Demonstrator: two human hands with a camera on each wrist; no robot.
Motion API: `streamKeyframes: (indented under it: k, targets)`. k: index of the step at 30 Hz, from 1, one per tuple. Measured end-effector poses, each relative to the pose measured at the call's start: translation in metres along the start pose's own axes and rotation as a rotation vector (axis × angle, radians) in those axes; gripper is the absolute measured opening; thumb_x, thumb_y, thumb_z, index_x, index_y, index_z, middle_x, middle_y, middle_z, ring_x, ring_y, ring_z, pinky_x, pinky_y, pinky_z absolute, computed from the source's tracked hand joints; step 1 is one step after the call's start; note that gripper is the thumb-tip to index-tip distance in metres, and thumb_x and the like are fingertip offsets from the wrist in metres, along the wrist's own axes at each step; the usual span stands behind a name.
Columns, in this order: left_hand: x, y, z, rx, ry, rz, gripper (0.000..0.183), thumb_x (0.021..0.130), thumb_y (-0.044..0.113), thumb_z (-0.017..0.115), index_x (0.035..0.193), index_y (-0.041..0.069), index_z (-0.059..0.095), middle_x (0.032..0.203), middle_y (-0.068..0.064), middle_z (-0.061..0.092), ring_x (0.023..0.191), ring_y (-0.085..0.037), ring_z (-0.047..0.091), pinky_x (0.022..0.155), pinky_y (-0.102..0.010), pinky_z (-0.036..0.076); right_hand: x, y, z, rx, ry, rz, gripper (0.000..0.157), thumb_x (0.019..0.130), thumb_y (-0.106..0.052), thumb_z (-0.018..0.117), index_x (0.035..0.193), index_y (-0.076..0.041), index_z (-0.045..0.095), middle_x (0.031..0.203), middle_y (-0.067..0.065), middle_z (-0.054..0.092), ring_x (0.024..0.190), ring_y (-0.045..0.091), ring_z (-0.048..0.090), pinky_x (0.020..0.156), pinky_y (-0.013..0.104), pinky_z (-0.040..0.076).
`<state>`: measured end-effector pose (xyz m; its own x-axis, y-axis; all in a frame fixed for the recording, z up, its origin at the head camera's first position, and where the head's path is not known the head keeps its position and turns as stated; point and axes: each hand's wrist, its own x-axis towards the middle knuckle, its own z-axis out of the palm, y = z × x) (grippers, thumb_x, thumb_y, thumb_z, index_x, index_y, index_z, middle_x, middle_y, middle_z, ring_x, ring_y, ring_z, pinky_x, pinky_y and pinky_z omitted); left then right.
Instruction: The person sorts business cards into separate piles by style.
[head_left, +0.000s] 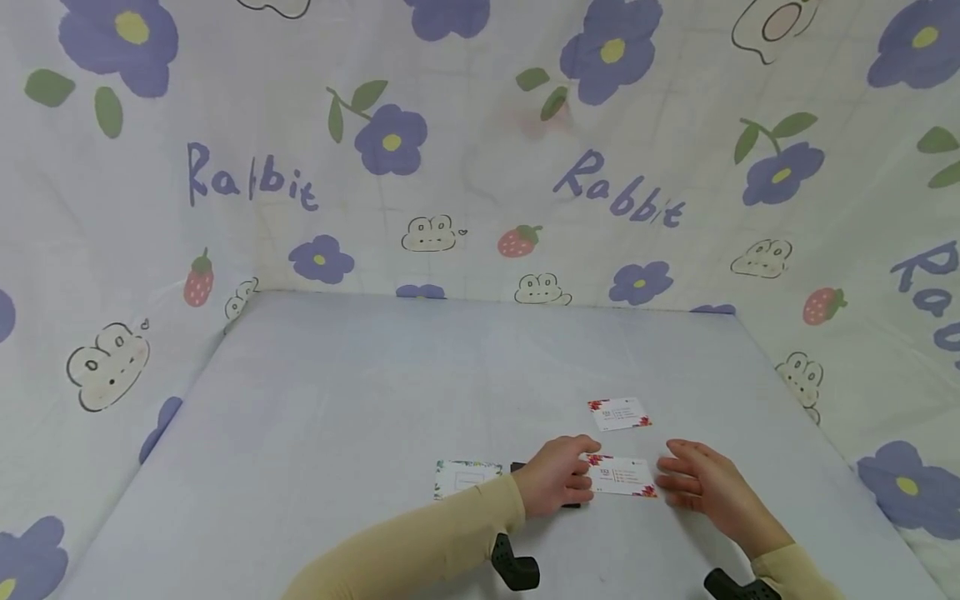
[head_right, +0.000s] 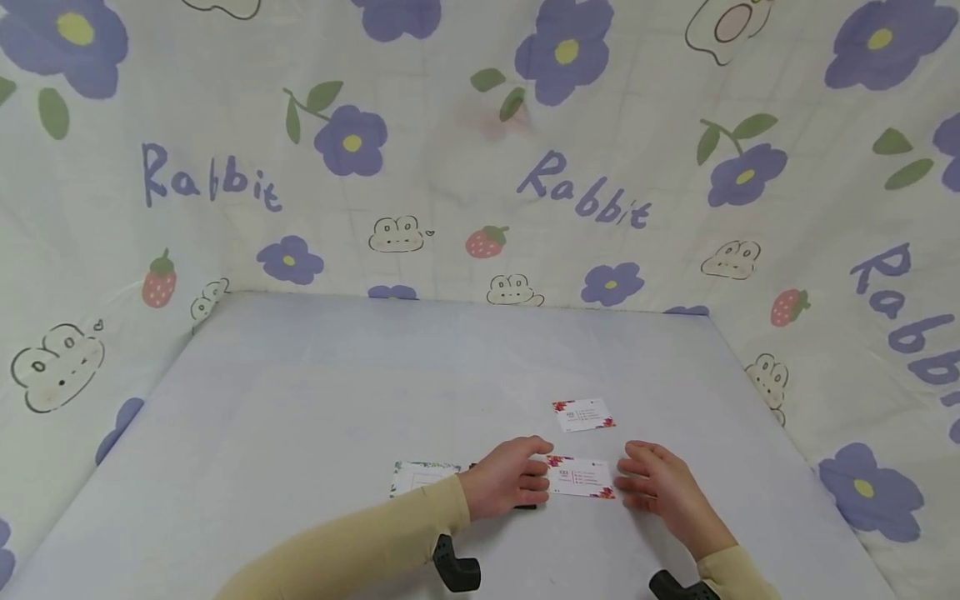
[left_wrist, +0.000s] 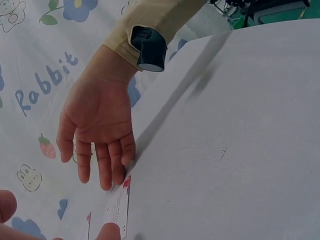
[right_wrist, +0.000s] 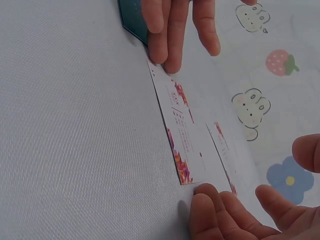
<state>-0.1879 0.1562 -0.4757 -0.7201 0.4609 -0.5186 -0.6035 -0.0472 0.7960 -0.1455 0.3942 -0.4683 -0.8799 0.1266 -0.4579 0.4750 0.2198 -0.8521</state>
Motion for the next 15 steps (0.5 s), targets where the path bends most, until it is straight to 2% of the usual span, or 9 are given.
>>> streamKeyframes:
  k: [7, 10, 13, 15]
  targets:
    - [0.0012, -0.0001, 0.0018, -0.025, -0.002, -0.007, 0.055, 0.099, 0.027, 0.061, 0.146, 0.002, 0.049, 0.149, -0.031, 0.047, 0.104, -0.028, 0.054, 0.103, -0.048, 0.054, -0.0004, 0.0004, 0.0019, 0.058, -0.014, 0.013, 0.068, 0.109, -0.04, 0.042, 0.155, 0.004, 0.02, 0.114, 0.0, 0.07, 0.092, 0.008, 0.071, 0.081, 0.028, 0.06]
    - [0.0024, -0.0012, 0.0027, -0.043, 0.002, -0.013, 0.054, 0.098, 0.027, 0.061, 0.145, 0.002, 0.05, 0.148, -0.032, 0.047, 0.103, -0.028, 0.054, 0.103, -0.048, 0.053, 0.0003, 0.0001, 0.0036, 0.066, -0.013, 0.024, 0.07, 0.108, -0.042, 0.043, 0.156, 0.004, 0.019, 0.123, 0.01, 0.069, 0.092, 0.008, 0.071, 0.081, 0.028, 0.06]
    - [0.0027, -0.0021, 0.0029, -0.06, 0.014, -0.019, 0.053, 0.098, 0.027, 0.062, 0.143, 0.002, 0.051, 0.147, -0.031, 0.048, 0.105, -0.029, 0.056, 0.104, -0.049, 0.053, 0.0013, -0.0004, 0.0052, 0.071, -0.005, 0.036, 0.076, 0.107, -0.046, 0.045, 0.158, 0.003, 0.017, 0.139, 0.024, 0.059, 0.093, 0.008, 0.07, 0.081, 0.028, 0.06]
    - [0.0027, -0.0025, 0.003, -0.066, 0.015, -0.024, 0.053, 0.098, 0.027, 0.062, 0.143, 0.002, 0.051, 0.147, -0.031, 0.048, 0.109, -0.031, 0.056, 0.104, -0.05, 0.053, 0.0019, -0.0003, 0.0059, 0.08, 0.001, 0.044, 0.077, 0.107, -0.047, 0.046, 0.158, 0.003, 0.016, 0.144, 0.027, 0.053, 0.093, 0.008, 0.07, 0.081, 0.028, 0.06]
